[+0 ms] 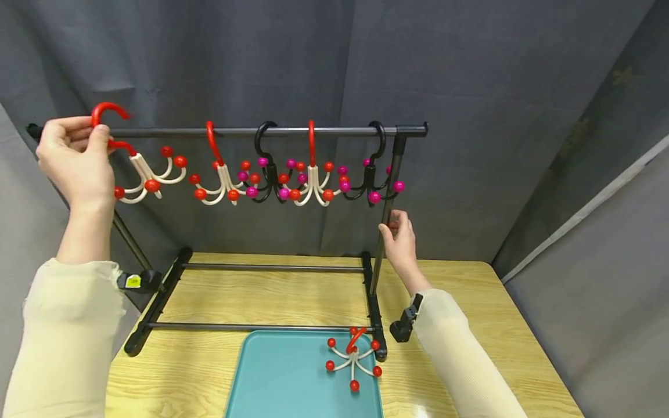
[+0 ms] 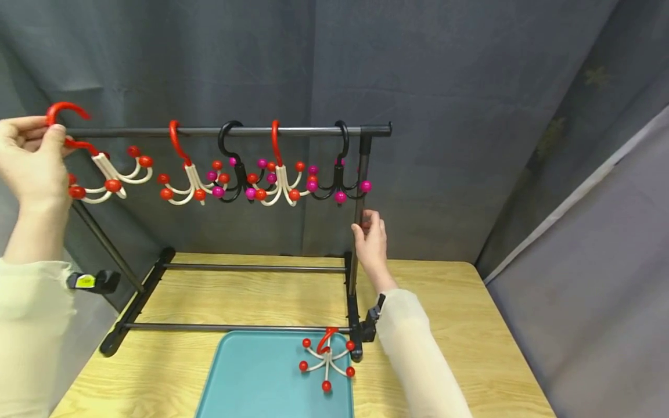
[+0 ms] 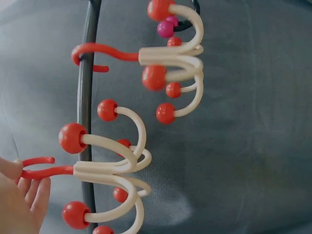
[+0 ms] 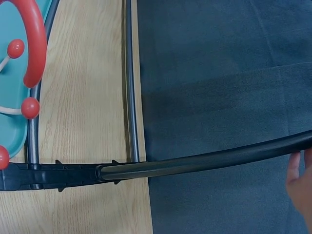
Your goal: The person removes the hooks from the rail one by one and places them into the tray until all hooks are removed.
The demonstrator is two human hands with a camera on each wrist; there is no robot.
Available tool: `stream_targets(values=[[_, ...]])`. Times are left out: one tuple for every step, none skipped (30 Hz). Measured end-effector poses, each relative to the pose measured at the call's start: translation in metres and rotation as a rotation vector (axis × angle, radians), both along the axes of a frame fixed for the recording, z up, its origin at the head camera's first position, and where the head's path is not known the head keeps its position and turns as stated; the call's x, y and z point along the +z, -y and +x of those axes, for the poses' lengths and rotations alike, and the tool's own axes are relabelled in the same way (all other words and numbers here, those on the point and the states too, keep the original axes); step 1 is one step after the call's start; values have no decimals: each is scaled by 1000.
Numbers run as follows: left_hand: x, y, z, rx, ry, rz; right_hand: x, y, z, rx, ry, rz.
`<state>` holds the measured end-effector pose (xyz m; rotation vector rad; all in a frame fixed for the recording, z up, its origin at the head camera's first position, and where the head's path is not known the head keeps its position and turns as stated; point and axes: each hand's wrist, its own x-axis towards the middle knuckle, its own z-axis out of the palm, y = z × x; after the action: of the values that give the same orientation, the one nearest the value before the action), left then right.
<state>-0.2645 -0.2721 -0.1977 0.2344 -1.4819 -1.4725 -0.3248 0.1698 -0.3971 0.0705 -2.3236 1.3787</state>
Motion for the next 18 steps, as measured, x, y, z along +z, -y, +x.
stream_targets(values=[[-2, -1, 2, 5, -1, -6, 0, 0, 0, -4, -4, -1], [-4, -1, 5, 6, -7, -6, 0, 0, 0, -8, -6, -3], [-7, -2, 8, 5, -12, -2, 0, -1, 0, -11, -9, 0], [-10, -3, 10, 2, -17, 7, 0, -1, 0, -15, -10, 4], [-14, -3, 13, 4, -20, 11, 0, -1, 1, -17, -10, 5], [-16, -4, 16, -2, -30, 24, 0, -1, 1, -16, -9, 10], [-19, -4, 19, 2, -31, 23, 1, -2, 1, -13, -8, 15], [-22, -4, 21, 3, -34, 26, 1, -2, 1, -10, -7, 19], [-25, -4, 23, 7, -33, 25, 1, -2, 2, -7, -6, 21], [-28, -4, 24, 5, -37, 24, 2, -2, 2, -6, -7, 18], [-30, -4, 26, 8, -37, 13, 2, -2, 3, -4, -5, 15], [-32, -4, 27, 9, -37, 3, 2, -2, 4, -4, -4, 15], [-34, -4, 28, 11, -35, -9, 2, -2, 4, -4, -2, 13], [-35, -4, 29, 8, -38, -14, 2, -2, 4, -2, -2, 12], [-37, -4, 30, 4, -41, -20, 2, -2, 5, -2, -3, 10], [-38, -4, 32, 1, -44, -29, 2, -2, 5, 0, -3, 12], [-40, -5, 33, 3, -42, -41, 2, -2, 5, -1, -3, 14], [-41, -6, 35, 2, -42, -51, 2, -2, 5, -2, -4, 14]])
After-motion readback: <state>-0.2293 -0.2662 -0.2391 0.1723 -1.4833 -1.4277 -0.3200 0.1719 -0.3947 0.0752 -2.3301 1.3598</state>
